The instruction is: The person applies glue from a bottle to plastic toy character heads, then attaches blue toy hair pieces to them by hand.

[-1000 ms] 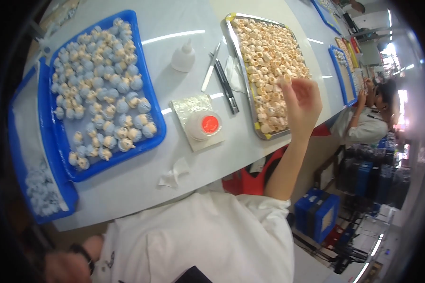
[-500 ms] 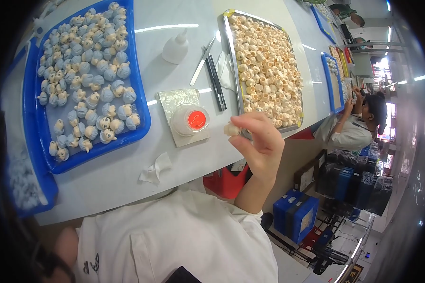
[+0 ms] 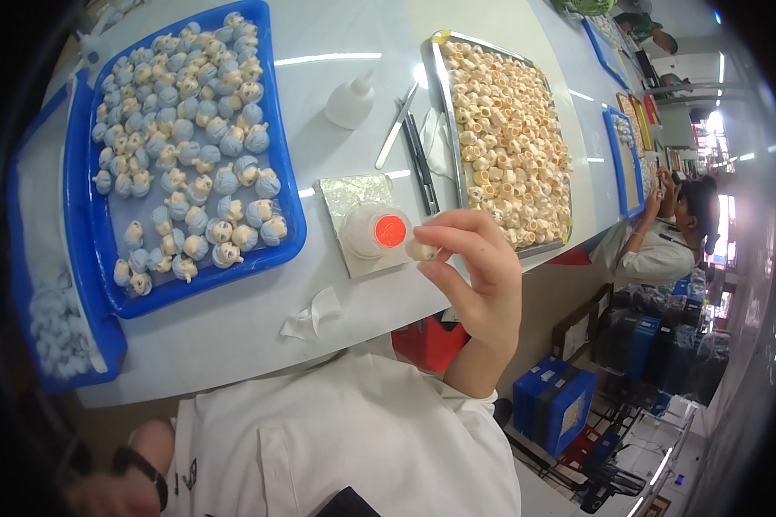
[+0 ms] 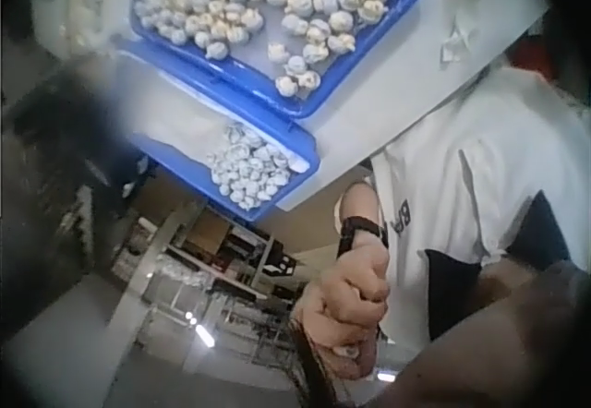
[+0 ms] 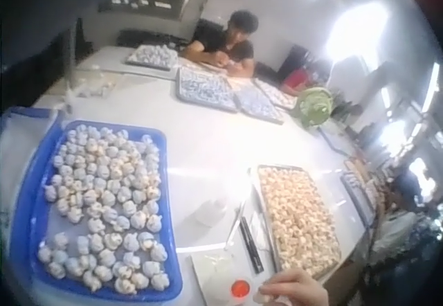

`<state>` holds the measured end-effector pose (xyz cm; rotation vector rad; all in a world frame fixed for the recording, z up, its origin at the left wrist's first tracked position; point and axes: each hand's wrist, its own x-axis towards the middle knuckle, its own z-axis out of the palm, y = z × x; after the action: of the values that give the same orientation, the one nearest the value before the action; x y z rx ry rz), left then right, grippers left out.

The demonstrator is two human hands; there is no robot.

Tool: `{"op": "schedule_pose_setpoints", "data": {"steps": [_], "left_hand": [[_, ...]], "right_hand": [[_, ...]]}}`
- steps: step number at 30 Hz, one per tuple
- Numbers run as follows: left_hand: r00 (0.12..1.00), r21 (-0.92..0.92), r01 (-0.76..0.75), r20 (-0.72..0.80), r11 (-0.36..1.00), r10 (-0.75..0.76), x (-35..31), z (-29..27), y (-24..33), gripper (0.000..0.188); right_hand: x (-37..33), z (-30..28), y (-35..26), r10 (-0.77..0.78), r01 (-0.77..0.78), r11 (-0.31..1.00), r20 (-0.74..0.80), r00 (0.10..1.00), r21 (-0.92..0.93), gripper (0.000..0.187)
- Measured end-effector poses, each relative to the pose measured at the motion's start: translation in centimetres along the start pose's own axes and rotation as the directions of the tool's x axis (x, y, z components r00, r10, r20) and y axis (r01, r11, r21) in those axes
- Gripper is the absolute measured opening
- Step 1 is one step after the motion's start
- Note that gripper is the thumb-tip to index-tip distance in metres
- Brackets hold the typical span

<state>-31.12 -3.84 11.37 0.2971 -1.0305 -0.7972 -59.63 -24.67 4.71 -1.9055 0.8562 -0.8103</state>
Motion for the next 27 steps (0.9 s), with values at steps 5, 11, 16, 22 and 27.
{"op": "schedule_pose_setpoints", "data": {"steps": [5, 11, 16, 22, 27], "left_hand": [[0.77, -0.408, 0.552, -0.087, 0.727, -0.633, -6.2, -3.8, -3.0, 0.013], [0.36, -0.688, 0.665, -0.045, 0.29, -0.932, -5.7, -3.6, -7.4, 0.039], [0.293, -0.653, 0.724, 0.0, 0.222, -0.956, -4.9, -3.6, -7.9, 0.048], [0.32, -0.548, 0.778, -0.076, 0.308, -0.944, -4.7, -3.7, -8.4, 0.043], [0.395, -0.356, 0.83, -0.171, 0.43, -0.903, -5.2, -3.7, -8.5, 0.044]], "right_hand": [[1.0, 2.0, -2.0, -0.076, 0.061, 0.898, -0.016, 0.997, -0.435, 0.033], [1.4, 2.8, -0.9, -0.187, 0.138, 0.842, -0.043, 0.981, -0.521, 0.032], [1.4, 3.0, -0.7, -0.2, 0.149, 0.842, -0.044, 0.979, -0.519, 0.031], [1.9, 2.9, -1.3, -0.194, 0.163, 0.796, 0.009, 0.981, -0.582, 0.028], [2.3, 3.1, -2.0, -0.212, 0.204, 0.74, 0.066, 0.975, -0.641, 0.024]]}}
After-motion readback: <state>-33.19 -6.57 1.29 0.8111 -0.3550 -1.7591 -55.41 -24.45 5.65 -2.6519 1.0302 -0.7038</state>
